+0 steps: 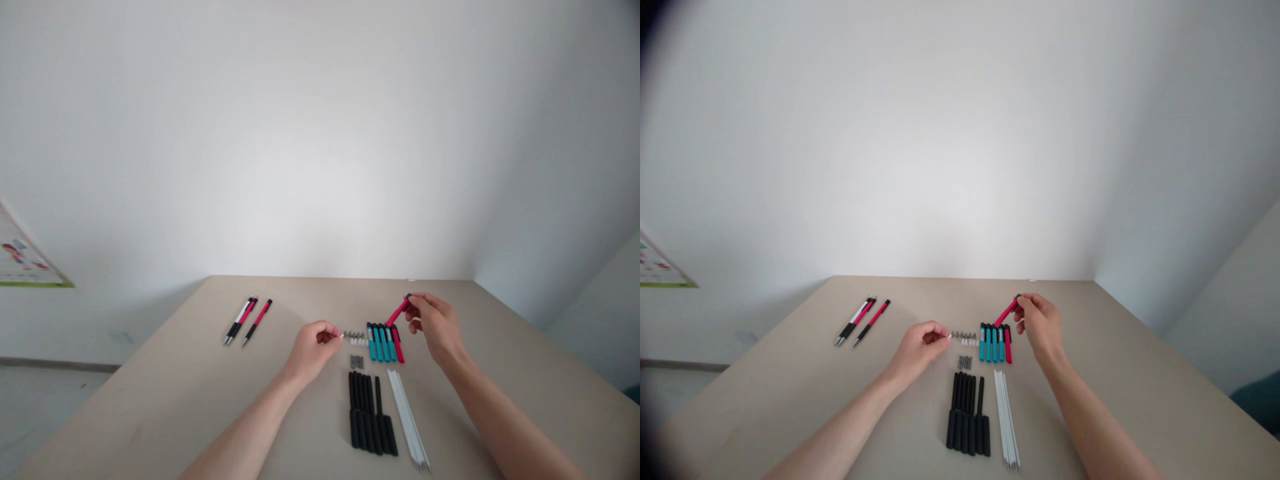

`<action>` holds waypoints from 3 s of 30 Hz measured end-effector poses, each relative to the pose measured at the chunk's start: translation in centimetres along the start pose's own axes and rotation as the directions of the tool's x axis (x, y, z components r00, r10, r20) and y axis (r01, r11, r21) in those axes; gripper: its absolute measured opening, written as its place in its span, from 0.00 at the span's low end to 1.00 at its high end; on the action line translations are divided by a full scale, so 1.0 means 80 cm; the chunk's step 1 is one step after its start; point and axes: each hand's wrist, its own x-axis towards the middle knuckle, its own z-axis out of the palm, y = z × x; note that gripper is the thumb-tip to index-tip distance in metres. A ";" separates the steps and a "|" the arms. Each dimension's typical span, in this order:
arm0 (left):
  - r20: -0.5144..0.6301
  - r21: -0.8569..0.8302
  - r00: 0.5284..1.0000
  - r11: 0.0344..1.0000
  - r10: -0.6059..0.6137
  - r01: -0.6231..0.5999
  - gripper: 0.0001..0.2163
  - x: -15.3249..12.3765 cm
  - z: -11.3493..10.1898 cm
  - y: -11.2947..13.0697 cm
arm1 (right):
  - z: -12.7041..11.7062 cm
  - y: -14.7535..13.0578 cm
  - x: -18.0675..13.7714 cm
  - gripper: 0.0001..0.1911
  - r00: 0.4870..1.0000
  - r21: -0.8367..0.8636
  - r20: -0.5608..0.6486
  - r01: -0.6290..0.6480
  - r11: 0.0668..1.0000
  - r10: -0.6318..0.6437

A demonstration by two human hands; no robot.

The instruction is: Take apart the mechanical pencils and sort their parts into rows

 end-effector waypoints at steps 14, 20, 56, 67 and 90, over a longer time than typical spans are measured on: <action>0.002 0.463 0.981 0.869 0.195 -0.173 0.04 -0.002 0.000 -0.002 | -0.024 0.021 0.027 0.14 0.993 -0.924 0.102 0.074 0.376 0.057; 0.075 0.471 0.970 0.849 0.229 -0.237 0.05 -0.003 0.002 -0.006 | -0.022 0.026 0.026 0.13 0.986 -0.921 0.134 0.088 0.380 0.098; 0.041 0.569 0.972 0.794 0.232 -0.213 0.06 0.001 0.006 -0.010 | -0.019 0.024 0.023 0.13 0.972 -0.913 0.153 0.069 0.403 0.179; 0.145 0.543 0.946 0.776 0.290 -0.321 0.09 -0.005 0.003 -0.005 | -0.022 0.024 0.024 0.13 0.991 -0.934 0.121 0.093 0.346 0.061; 0.216 0.571 0.947 0.756 0.237 -0.319 0.12 -0.008 0.004 0.000 | -0.018 0.023 0.020 0.14 0.992 -0.939 0.122 0.111 0.325 0.013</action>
